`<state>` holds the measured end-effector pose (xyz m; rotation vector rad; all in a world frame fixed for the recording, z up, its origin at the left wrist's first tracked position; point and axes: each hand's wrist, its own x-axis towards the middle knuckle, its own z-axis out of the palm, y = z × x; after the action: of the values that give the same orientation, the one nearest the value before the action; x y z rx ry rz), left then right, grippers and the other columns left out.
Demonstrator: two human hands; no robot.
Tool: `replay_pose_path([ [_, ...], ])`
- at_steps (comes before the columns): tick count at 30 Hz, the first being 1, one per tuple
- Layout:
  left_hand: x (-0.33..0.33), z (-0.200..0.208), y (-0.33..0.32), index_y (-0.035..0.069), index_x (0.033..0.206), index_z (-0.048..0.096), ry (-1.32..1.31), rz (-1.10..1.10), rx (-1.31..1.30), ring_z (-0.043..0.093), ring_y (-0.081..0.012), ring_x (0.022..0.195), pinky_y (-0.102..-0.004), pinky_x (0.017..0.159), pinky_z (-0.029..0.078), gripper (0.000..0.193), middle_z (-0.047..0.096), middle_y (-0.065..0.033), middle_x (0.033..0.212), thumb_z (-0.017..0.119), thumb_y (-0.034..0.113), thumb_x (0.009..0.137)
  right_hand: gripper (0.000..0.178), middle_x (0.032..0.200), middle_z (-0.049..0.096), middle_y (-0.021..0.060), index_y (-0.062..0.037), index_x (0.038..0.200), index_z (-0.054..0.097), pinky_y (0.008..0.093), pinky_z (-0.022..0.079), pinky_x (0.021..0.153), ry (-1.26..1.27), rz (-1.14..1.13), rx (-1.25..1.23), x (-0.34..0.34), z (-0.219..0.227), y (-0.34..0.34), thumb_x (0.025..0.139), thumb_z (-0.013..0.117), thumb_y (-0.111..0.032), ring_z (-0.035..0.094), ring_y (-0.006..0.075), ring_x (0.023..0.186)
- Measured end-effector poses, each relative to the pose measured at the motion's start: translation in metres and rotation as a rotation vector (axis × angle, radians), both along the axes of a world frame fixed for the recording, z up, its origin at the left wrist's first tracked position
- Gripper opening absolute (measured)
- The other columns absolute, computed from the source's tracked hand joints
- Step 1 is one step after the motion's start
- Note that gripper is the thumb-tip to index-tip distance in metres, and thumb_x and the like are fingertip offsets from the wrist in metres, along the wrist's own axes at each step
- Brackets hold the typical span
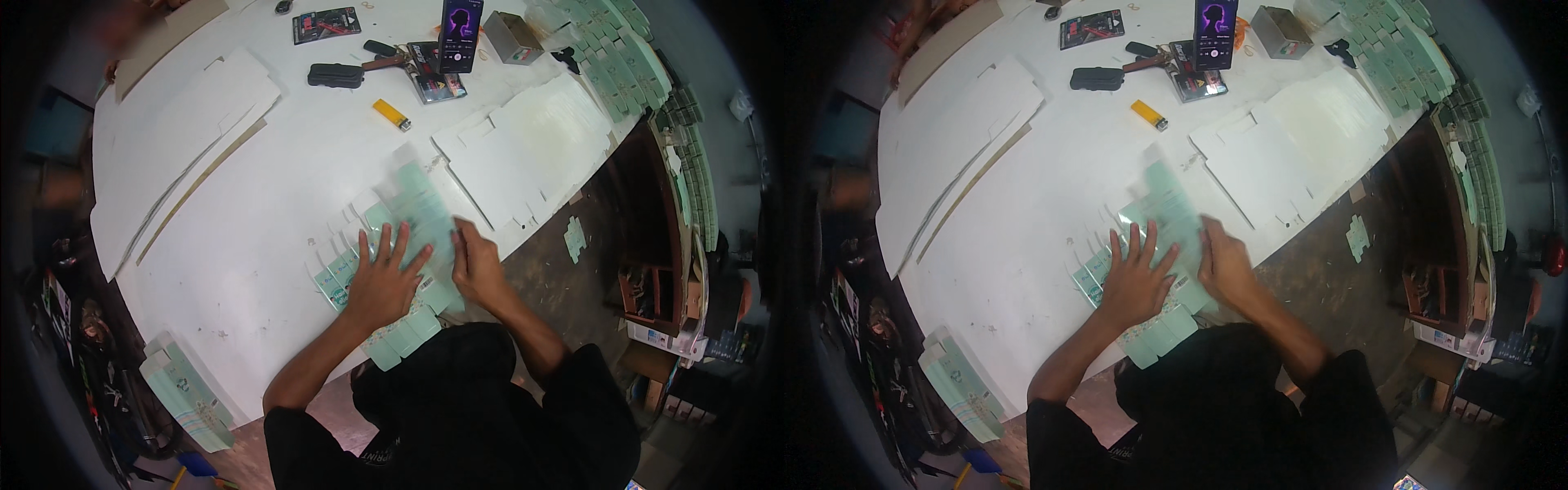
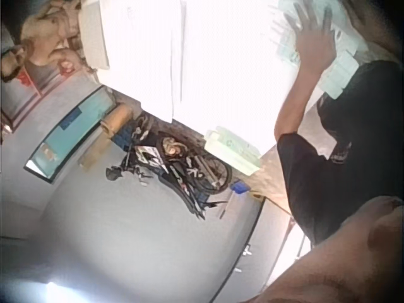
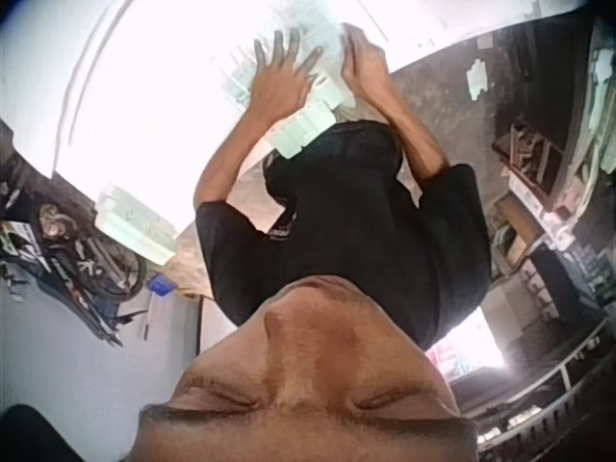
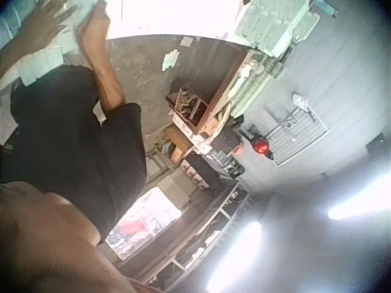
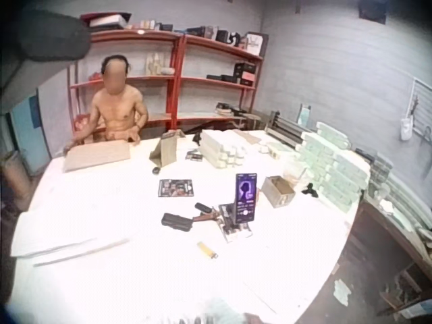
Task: The person repeatedly picks up light green paper sheets from a table and stacks them into a neat pile. The person aligns the edges and smooths the stack multiple times. The person then moves the completed stack to another table.
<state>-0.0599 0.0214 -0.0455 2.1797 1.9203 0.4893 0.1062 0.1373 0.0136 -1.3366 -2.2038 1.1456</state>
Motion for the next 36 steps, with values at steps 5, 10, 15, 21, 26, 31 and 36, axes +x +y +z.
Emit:
replay_pose_path([
  [5,-0.009,-0.01,0.001,0.001,0.155,0.046,0.112,-0.207,0.03,0.031,-0.043,0.156,-0.0678,0.124,0.021,0.084,0.038,-0.0235,0.166,0.072,0.046,0.089,0.029,0.102,0.071,0.0327,0.0045,0.123,0.065,0.0513,0.056,0.077,-0.172,0.104,0.083,0.007,-0.037,0.012,0.1,0.065,-0.013,0.071,0.0475,0.093],
  [10,-0.007,0.011,0.003,-0.005,0.145,0.056,-0.217,-0.145,0.052,0.033,-0.0401,0.156,-0.0638,0.127,0.02,0.089,0.045,-0.0244,0.161,0.069,0.061,0.088,0.05,0.121,0.068,0.0328,-0.0013,0.146,0.05,0.053,0.059,0.078,-0.228,0.035,0.896,0.033,-0.066,0.077,0.1,0.065,-0.011,0.071,0.0478,0.103],
  [15,0.008,-0.008,-0.008,-0.002,0.145,0.057,0.04,-0.081,-0.001,0.033,-0.0419,0.155,-0.0637,0.125,0.021,0.079,0.043,-0.0237,0.162,0.065,0.059,0.095,0.043,0.098,0.073,0.0259,-0.0047,0.135,0.06,0.0483,0.059,0.071,0.061,0.009,0.381,0.029,-0.043,0.036,0.093,0.063,0.006,0.073,0.0452,0.09],
  [21,0.006,-0.012,-0.004,0.007,0.147,0.06,-0.073,-0.063,0.062,0.037,-0.0422,0.153,-0.0627,0.125,0.024,0.069,0.045,-0.0214,0.161,0.063,0.056,0.098,0.026,0.089,0.072,0.019,-0.0029,0.107,0.072,0.0459,0.06,0.066,-0.058,0.098,0.604,0.023,-0.053,0.004,0.083,0.068,0.004,0.072,0.0375,0.077],
  [26,0.005,-0.014,-0.009,0.009,0.148,0.059,-0.083,-0.034,0.05,0.04,-0.0407,0.151,-0.0615,0.124,0.026,0.066,0.047,-0.0195,0.16,0.064,0.052,0.098,0.022,0.095,0.076,0.0182,0.0,0.109,0.073,0.0418,0.059,0.068,-0.063,0.064,0.463,0.018,-0.059,-0.006,0.087,0.072,0.001,0.074,0.0357,0.084],
  [31,0.002,-0.012,-0.011,0.006,0.148,0.06,-0.042,-0.05,0.067,0.043,-0.0402,0.149,-0.0595,0.124,0.026,0.056,0.052,-0.0209,0.157,0.059,0.041,0.104,0.038,0.103,0.065,0.0207,-0.0026,0.129,0.068,0.0453,0.056,0.069,-0.05,0.089,0.424,0.022,-0.054,0.018,0.092,0.072,-0.009,0.068,0.039,0.084],
  [36,0.005,-0.011,-0.011,0.008,0.154,0.053,-0.181,-0.011,0.061,0.041,-0.0399,0.151,-0.0602,0.125,0.025,0.056,0.048,-0.0201,0.16,0.059,0.03,0.102,0.045,0.1,0.063,0.0234,0.004,0.132,0.063,0.0495,0.051,0.075,-0.17,0.185,0.611,0.021,-0.057,0.013,0.094,0.073,-0.017,0.063,0.0434,0.088],
])
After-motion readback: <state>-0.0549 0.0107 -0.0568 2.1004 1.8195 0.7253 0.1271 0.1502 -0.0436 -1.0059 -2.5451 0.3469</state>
